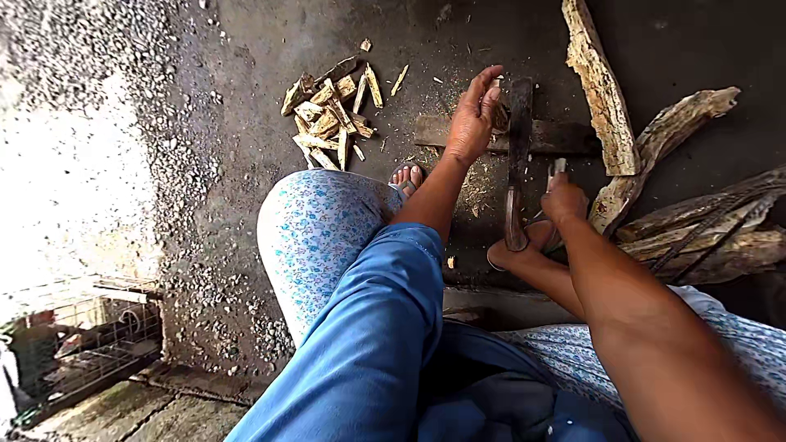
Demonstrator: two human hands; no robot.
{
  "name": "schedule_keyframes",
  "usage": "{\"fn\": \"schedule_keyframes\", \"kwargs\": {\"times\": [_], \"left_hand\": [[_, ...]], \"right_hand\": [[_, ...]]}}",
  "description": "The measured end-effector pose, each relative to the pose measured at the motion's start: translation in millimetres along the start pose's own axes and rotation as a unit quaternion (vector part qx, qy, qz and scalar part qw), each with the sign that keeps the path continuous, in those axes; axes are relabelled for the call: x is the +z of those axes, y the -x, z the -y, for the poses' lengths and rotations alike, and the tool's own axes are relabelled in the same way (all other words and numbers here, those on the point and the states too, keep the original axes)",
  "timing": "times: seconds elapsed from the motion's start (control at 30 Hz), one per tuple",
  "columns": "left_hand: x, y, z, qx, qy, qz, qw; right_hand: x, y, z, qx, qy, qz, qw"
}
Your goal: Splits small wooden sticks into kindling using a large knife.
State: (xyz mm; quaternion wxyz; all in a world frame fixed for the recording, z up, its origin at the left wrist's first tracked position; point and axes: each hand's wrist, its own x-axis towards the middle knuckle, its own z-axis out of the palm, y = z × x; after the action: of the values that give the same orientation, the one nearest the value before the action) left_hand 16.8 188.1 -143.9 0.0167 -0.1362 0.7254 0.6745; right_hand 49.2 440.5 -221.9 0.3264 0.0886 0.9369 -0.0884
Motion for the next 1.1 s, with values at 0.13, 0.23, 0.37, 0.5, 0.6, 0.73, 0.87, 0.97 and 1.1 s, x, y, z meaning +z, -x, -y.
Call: {"fn": "schedule_keyframes", "kwargs": {"times": [0.13, 0.23, 0.37, 0.5, 0.6, 0.73, 0.87, 0.97, 1.1], "left_hand": [[-3, 1, 5, 0.036, -0.024, -0.031, 0.999], [-6, 2, 5, 0.049, -0.018, -0.041, 0.998], [-7, 8, -2, 0.031, -0.012, -0.04, 0.999], [-3, 7, 2, 0.04, -0.015, -0.028, 0.999], [-4, 8, -1, 0.037, -0.022, -0.018, 0.999], [-4, 7, -3, 0.034, -0.028, -0.013, 0.999], [-3, 9, -7, 0.019, -0.04, -0.015, 0.999], [-2, 15, -18, -0.026, -0.057, -0.041, 0.997], [-9, 12, -20, -0.018, -0.066, -0.047, 0.997]], "right_hand": [[-35, 18, 29, 0.062, -0.284, -0.182, 0.939], [-80, 54, 83, -0.165, -0.355, -0.25, 0.886], [-131, 106, 148, -0.519, -0.308, -0.202, 0.771], [-135, 115, 154, -0.5, -0.323, -0.199, 0.778], [-95, 90, 114, -0.281, -0.318, -0.141, 0.894], [-21, 73, 56, -0.014, -0.144, 0.028, 0.989], [21, 84, 36, 0.007, -0.049, 0.087, 0.995], [30, 83, 51, -0.011, -0.026, 0.077, 0.997], [24, 86, 65, 0.042, -0.061, 0.09, 0.993]]}}
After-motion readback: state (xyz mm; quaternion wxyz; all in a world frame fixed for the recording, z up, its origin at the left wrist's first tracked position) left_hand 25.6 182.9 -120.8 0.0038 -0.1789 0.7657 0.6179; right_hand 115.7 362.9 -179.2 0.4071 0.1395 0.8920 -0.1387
